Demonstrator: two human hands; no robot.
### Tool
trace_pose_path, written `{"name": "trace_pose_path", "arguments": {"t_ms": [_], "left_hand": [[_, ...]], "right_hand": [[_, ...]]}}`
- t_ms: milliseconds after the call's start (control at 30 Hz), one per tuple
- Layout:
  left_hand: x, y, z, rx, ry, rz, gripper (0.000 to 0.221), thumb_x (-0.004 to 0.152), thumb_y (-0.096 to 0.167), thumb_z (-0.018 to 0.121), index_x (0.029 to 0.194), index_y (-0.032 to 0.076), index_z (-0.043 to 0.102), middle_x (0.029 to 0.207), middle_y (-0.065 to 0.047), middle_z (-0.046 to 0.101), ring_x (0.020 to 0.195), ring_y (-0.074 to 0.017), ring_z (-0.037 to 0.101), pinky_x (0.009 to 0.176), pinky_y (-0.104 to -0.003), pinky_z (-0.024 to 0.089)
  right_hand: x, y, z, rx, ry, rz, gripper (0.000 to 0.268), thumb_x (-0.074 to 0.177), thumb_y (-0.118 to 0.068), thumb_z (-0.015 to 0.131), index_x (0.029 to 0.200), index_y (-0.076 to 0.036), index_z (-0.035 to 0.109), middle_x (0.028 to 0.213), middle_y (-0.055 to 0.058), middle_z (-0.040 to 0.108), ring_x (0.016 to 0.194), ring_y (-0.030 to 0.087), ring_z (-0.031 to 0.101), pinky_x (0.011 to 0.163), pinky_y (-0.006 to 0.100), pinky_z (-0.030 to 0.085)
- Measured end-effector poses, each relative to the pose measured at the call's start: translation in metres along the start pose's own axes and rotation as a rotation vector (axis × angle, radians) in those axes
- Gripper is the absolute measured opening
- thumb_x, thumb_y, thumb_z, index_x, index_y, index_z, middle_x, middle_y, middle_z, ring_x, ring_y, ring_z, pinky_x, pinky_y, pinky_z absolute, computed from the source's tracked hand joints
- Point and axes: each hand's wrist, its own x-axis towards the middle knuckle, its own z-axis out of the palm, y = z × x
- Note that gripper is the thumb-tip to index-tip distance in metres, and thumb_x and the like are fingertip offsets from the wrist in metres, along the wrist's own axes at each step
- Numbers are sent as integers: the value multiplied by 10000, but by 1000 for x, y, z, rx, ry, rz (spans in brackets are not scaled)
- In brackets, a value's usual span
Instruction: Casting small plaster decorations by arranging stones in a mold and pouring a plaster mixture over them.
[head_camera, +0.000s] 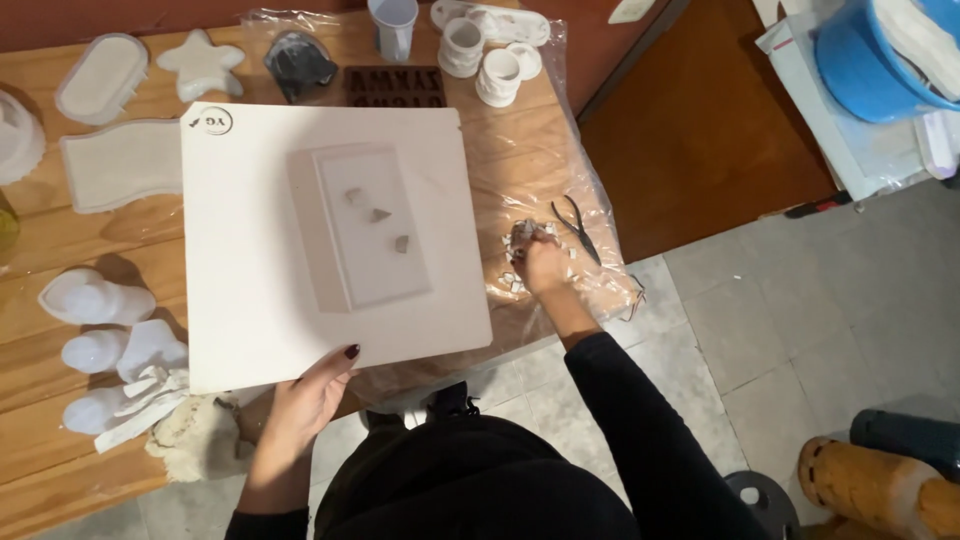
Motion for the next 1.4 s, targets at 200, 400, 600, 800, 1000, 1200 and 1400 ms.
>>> {"name": "trace_pose_path", "arguments": {"t_ms": [200, 400, 600, 800, 1000, 1200, 1400], "left_hand": [[2, -20, -28, -35, -73, 59, 210, 953, -168, 632, 1101, -34, 699, 1020, -127, 726, 915, -208, 714, 869, -349, 612], [11, -32, -26, -90, -122, 79, 266, 927, -193, 635, 1147, -49, 673, 1082, -150, 700, 949, -222, 695, 782, -299, 578], [19, -41, -14, 29, -57, 4, 314, 877, -174, 631, 1172, -66, 639, 1148, -164, 680, 1038, -256, 689, 907, -348, 586], [18, -46, -20, 53, -29, -59, 321, 896, -150, 640, 1208, -77, 632, 1175, -176, 685, 1059, -273, 688, 933, -385, 584], [10, -39, -31, 70, -115, 11, 310, 907, -178, 639, 1201, -77, 640, 1167, -175, 690, 1063, -277, 687, 942, -361, 583], [4, -26, -45, -87, -31, 3, 342, 893, -189, 630, 1182, -10, 670, 1129, -130, 694, 1019, -233, 687, 878, -330, 581], [-1, 5, 2, -4, 11, 15, 255, 912, -157, 607, 1108, -10, 680, 1045, -126, 711, 938, -218, 706, 861, -378, 595]], "right_hand": [[5, 26, 7, 40, -10, -93, 158, 724, -155, 828, 867, -222, 812, 988, 73, 733, 946, 301, 707, 787, 433, 584], [23, -49, -116, 554, 233, 14, 68, 853, -93, 799, 902, -141, 796, 921, 51, 748, 780, 242, 702, 729, 333, 559], [27, -187, -238, 641, -172, -438, 147, 816, -63, 817, 946, -132, 810, 843, 22, 701, 829, 183, 638, 672, 316, 516], [49, -195, -229, 387, -167, -558, 123, 747, -94, 853, 852, -122, 796, 801, 43, 650, 831, 234, 646, 655, 362, 498], [36, -84, -224, 801, 229, -228, 76, 1003, -7, 693, 972, -76, 701, 990, 24, 758, 872, 99, 735, 739, 246, 584], [-18, 22, -69, 592, -74, 151, 72, 856, -7, 775, 848, -76, 793, 819, 47, 772, 714, 130, 679, 640, 296, 545], [-30, -3, 0, 316, -51, 58, 56, 816, -102, 819, 858, -139, 816, 864, 114, 734, 731, 270, 718, 691, 383, 589]]}}
